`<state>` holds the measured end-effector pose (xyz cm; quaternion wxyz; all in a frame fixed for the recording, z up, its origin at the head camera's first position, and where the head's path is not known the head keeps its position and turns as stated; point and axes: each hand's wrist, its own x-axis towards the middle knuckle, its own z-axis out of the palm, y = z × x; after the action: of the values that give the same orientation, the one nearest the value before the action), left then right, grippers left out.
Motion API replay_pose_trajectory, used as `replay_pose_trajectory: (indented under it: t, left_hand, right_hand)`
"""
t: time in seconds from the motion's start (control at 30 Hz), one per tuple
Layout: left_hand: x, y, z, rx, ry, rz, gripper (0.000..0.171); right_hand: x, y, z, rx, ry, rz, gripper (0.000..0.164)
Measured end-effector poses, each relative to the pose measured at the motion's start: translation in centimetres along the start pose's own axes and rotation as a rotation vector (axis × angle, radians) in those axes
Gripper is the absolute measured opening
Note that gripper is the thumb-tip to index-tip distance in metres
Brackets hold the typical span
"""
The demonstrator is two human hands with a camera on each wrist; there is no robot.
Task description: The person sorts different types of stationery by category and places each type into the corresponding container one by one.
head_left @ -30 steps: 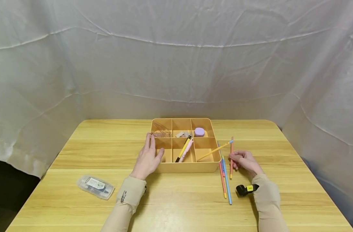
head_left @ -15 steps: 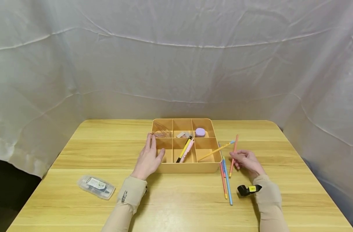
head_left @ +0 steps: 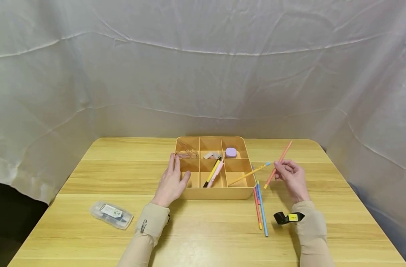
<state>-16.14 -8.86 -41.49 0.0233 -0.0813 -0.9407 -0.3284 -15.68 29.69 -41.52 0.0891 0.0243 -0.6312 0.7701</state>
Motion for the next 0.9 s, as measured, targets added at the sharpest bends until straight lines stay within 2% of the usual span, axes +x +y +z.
replay_pose_trajectory:
  t: [0.17,0.4,0.57,0.8,0.9]
  left_hand:
    - [0.0,0.0,0.0,0.004,0.003,0.001,0.077]
    - [0.0,0.0,0.1,0.003,0.003,0.004,0.077]
    - [0.0,0.0,0.1,0.006,0.007,0.008,0.077]
    - [0.0,0.0,0.0,0.006,0.01,0.011,0.076]
    - [0.0,0.0,0.0,0.006,0.01,0.01,0.076]
  right_hand:
    - [0.0,-0.4,0.6,0.11,0.017,-0.118,0.013]
    - [0.0,-0.5,1.2,0.197,0.016,-0.219,0.014]
    - [-0.1,-0.6,1.4,0.233,-0.013,-0.26,0.016]
    - [0.0,-0.9,1.3,0.252,-0.114,-0.297,0.021]
    - [0.0,-0.9,1.2,0.25,-0.133,-0.306,0.022]
